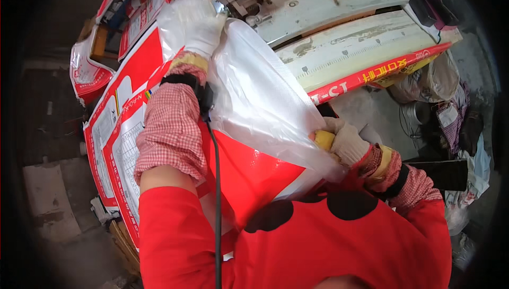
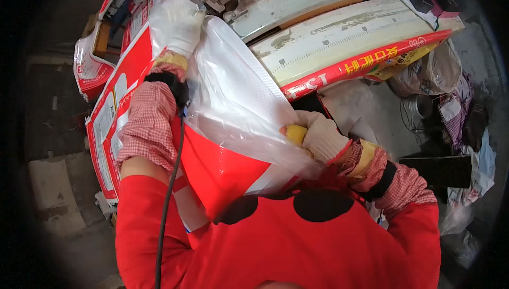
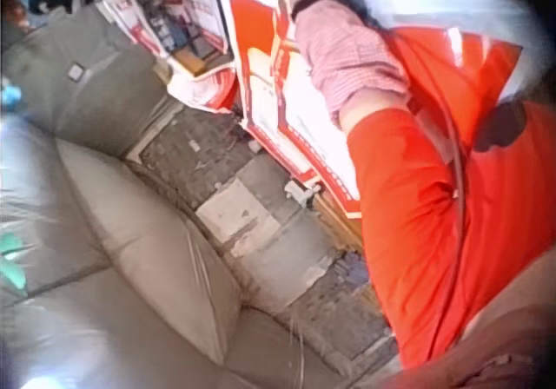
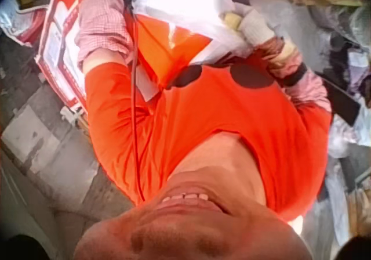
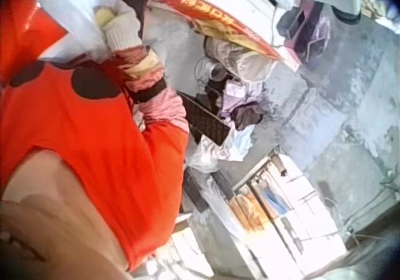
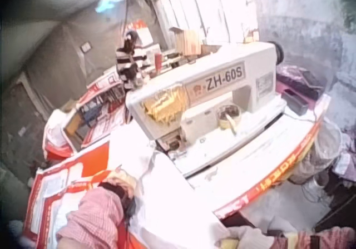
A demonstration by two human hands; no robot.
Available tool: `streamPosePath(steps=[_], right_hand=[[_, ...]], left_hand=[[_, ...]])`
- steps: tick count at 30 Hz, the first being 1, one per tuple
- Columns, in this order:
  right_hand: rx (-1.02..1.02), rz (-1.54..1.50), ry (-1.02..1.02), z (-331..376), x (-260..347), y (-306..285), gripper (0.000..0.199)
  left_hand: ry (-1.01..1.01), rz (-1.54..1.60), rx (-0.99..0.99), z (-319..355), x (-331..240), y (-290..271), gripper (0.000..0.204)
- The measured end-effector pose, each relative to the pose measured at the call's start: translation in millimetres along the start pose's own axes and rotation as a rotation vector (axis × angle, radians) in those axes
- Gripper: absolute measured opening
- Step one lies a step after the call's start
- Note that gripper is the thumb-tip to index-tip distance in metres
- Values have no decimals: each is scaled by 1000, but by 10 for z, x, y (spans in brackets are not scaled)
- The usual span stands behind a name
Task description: The recorder is folding and stacking large plastic fertilizer bags after they come off a sewing or sealing machine.
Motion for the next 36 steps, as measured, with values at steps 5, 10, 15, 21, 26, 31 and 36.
streamPosePath(steps=[5,10,15,21,26,31,36], right_hand=[[-2,-261,-125,-86,-38,-22,28],[-106,14,-159,199,243,98,33],[-260,740,-746,302,402,177,37],[-278,1247,-751,368,493,255,35],[-226,1702,-535,464,406,271,25],[-473,1354,-1035,198,568,321,27],[-61,1526,-1083,-636,1016,1106,14]], left_hand=[[-137,494,-72,23,114,202,12],[-291,743,30,156,230,409,13],[-471,923,230,-100,140,157,17],[-167,500,420,-40,184,-253,21],[-502,796,749,132,44,-145,23],[-333,242,804,-442,132,-131,27],[-154,229,483,-376,1680,839,23]])
Point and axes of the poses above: each hand's wrist, its own z-axis away from the middle knuckle, its own y-axis out of the palm, x = y × z, the point moved 5 cm from there along -z, towards the middle knuckle, and after that the axes turned 5 degrees about -x, right-handed, at the moved point
